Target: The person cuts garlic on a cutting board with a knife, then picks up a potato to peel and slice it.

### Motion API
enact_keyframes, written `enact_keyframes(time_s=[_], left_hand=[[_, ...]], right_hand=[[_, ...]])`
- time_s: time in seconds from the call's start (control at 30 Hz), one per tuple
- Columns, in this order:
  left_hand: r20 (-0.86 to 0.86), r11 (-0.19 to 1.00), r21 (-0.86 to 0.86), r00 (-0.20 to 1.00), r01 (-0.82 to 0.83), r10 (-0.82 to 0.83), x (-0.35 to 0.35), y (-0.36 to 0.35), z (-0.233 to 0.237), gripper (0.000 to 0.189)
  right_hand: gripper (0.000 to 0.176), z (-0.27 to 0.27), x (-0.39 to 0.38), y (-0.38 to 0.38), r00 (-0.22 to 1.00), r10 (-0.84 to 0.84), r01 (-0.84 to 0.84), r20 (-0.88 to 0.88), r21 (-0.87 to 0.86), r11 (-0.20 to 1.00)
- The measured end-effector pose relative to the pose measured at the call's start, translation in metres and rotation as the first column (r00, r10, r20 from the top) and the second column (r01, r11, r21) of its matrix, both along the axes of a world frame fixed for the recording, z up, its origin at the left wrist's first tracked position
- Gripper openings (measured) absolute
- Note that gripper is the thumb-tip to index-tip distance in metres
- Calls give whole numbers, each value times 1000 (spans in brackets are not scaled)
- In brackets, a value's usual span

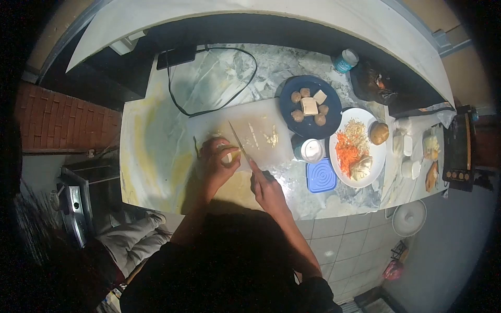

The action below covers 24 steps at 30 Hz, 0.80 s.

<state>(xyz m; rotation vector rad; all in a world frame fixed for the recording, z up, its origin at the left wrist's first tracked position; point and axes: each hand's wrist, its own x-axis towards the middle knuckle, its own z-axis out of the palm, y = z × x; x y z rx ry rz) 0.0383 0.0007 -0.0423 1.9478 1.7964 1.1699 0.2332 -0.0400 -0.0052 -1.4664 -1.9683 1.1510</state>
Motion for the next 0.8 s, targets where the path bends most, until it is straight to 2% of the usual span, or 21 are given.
enact_keyframes(time_s=[0.23,0.33,0.4,0.53,0.6,0.67,0.8], left_hand=[[-19,999,22,999,-38,39,0,-5,-5,18],[-43,999,14,998,-37,38,1,-4,-5,16],[-58,1000,5,998,-27,27,3,-3,-4,16],[-73,999,42,997,-7,11,9,-5,-1,21],[-81,998,62,997,-11,16,9,-6,0,24],[-74,995,46,993,-93,96,7,-8,1,28],[-149,993,15,982,-116,117,-7,-7,-4,26]], right_hand=[[60,4,4,1,987,-140,139,-73,-19,990],[55,-4,8,1,976,-188,195,-108,61,979],[52,-13,9,-2,953,-249,253,-173,-3,968],[51,-13,12,-3,970,-182,193,-162,53,980],[56,-8,8,-4,959,-185,173,-214,-70,982],[56,-11,6,-3,958,-203,193,-205,-67,979],[55,-19,4,-4,938,-249,231,-243,-99,968]])
